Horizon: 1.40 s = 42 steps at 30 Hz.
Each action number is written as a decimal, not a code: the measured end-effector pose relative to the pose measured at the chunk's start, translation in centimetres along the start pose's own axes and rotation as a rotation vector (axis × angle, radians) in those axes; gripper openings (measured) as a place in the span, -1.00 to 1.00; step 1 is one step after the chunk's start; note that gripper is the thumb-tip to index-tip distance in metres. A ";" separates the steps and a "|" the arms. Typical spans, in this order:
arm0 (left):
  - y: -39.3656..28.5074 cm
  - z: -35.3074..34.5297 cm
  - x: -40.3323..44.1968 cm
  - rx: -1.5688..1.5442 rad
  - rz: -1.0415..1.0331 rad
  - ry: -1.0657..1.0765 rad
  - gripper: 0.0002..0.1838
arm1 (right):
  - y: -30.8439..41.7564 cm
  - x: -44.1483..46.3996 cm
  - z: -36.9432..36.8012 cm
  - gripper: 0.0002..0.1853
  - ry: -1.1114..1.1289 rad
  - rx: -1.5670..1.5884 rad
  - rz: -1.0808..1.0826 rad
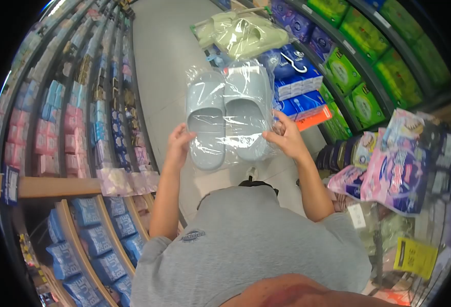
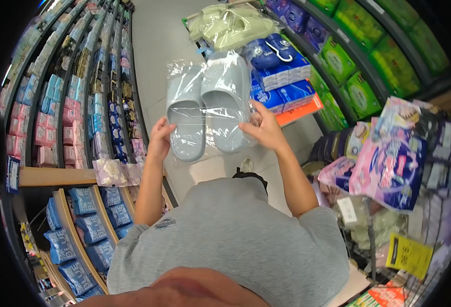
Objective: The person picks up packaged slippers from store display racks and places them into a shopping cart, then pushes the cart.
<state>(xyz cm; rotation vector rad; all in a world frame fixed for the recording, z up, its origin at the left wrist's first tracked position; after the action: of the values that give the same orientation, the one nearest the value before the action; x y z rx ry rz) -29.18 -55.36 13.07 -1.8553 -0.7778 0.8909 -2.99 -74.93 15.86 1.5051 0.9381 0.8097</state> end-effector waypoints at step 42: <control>-21.1 10.5 51.3 -0.078 0.174 0.423 -0.51 | 2.1 42.7 -20.3 -0.30 -0.562 -0.004 -0.027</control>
<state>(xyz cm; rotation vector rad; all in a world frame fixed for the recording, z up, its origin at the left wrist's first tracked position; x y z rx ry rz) -13.22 -1.21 15.62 -2.1085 -0.3982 0.5466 -1.62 -27.82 20.28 1.5926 0.5327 0.3316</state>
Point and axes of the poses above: each hand's wrist, its own x-axis towards the middle knuckle, its own z-axis out of the back of the hand, y = z × x, the point moved 4 cm from there along x, towards the middle knuckle, and after that the axes turned 5 degrees about -y, right-handed, at the moved point
